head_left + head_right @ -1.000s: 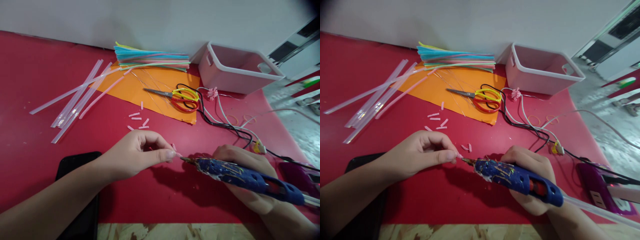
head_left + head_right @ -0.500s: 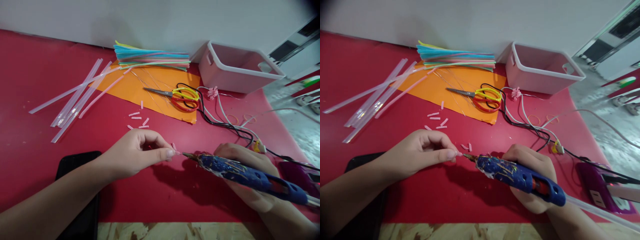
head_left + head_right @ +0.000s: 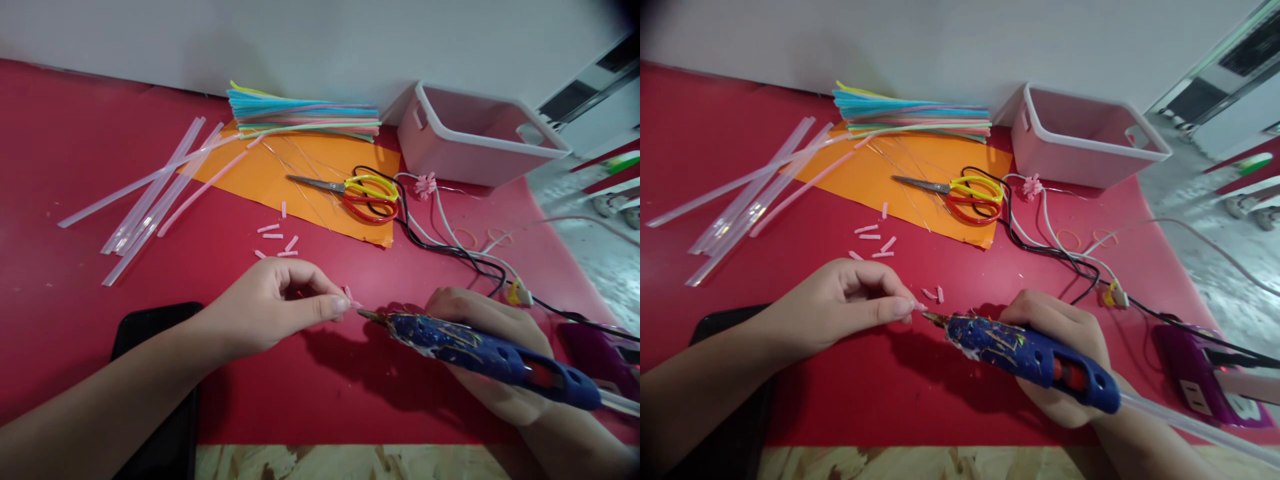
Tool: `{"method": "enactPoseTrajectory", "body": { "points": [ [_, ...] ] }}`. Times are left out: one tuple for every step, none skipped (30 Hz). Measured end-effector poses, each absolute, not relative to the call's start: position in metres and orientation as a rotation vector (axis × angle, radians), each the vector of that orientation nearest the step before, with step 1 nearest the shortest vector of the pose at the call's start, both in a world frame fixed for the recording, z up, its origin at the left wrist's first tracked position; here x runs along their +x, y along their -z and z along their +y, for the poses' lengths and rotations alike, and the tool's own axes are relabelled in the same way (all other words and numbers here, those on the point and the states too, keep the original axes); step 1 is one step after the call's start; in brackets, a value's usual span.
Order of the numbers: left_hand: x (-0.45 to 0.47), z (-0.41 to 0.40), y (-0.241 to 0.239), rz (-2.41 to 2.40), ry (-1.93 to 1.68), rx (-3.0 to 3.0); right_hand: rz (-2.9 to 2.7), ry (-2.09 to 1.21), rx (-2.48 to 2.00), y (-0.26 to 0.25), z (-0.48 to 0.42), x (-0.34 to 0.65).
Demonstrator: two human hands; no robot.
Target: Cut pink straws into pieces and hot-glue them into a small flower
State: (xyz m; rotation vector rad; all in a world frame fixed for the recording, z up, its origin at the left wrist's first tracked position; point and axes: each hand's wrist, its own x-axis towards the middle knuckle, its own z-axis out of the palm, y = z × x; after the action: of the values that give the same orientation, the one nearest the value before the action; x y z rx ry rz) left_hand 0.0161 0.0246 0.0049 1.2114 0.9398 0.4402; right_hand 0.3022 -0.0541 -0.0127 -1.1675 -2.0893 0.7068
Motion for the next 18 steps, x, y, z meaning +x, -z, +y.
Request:
{"method": "enactPoseTrajectory", "body": {
  "points": [
    [0.016,0.025,-0.005,0.943,-0.451,1.209,-2.097,-0.710,-1.144,0.013,-0.054,0.302],
    [0.016,0.026,-0.005,0.946,-0.464,1.205,-2.108,-0.711,-1.122,0.012,-0.054,0.302],
    [0.016,0.026,-0.006,0.950,-0.474,1.200,-2.111,-0.704,-1.110,0.012,-0.053,0.302],
    [0.016,0.026,-0.006,0.954,-0.483,1.195,-2.114,-0.695,-1.115,0.011,-0.053,0.302],
    [0.015,0.026,-0.006,0.957,-0.487,1.188,-2.114,-0.683,-1.130,0.009,-0.053,0.302],
    [0.015,0.026,-0.005,0.960,-0.487,1.182,-2.119,-0.673,-1.157,0.008,-0.053,0.301],
    [0.014,0.026,-0.004,0.960,-0.483,1.175,-2.124,-0.666,-1.184,0.006,-0.053,0.301],
    [0.013,0.026,-0.003,0.958,-0.484,1.163,-2.126,-0.663,-1.203,0.005,-0.053,0.302],
    [0.013,0.026,-0.001,0.955,-0.489,1.140,-2.122,-0.655,-1.220,0.004,-0.053,0.301],
    [0.013,0.026,0.001,0.949,-0.501,1.103,-2.121,-0.642,-1.237,0.004,-0.053,0.301],
    [0.012,0.026,0.002,0.946,-0.516,1.053,-2.112,-0.621,-1.251,0.005,-0.053,0.301],
    [0.012,0.026,0.003,0.945,-0.531,0.992,-2.099,-0.597,-1.269,0.006,-0.054,0.300],
    [0.013,0.026,0.004,0.944,-0.543,0.922,-2.084,-0.567,-1.284,0.007,-0.054,0.299],
    [0.013,0.027,0.004,0.942,-0.549,0.852,-2.072,-0.540,-1.300,0.009,-0.054,0.298],
    [0.013,0.027,0.004,0.936,-0.549,0.786,-2.056,-0.518,-1.307,0.011,-0.053,0.297],
    [0.014,0.027,0.003,0.926,-0.543,0.729,-2.044,-0.507,-1.313,0.013,-0.053,0.297],
    [0.014,0.028,0.002,0.913,-0.529,0.682,-2.039,-0.502,-1.311,0.015,-0.053,0.297],
    [0.014,0.028,0.001,0.899,-0.510,0.646,-2.052,-0.504,-1.293,0.016,-0.052,0.297]
  ]
}}
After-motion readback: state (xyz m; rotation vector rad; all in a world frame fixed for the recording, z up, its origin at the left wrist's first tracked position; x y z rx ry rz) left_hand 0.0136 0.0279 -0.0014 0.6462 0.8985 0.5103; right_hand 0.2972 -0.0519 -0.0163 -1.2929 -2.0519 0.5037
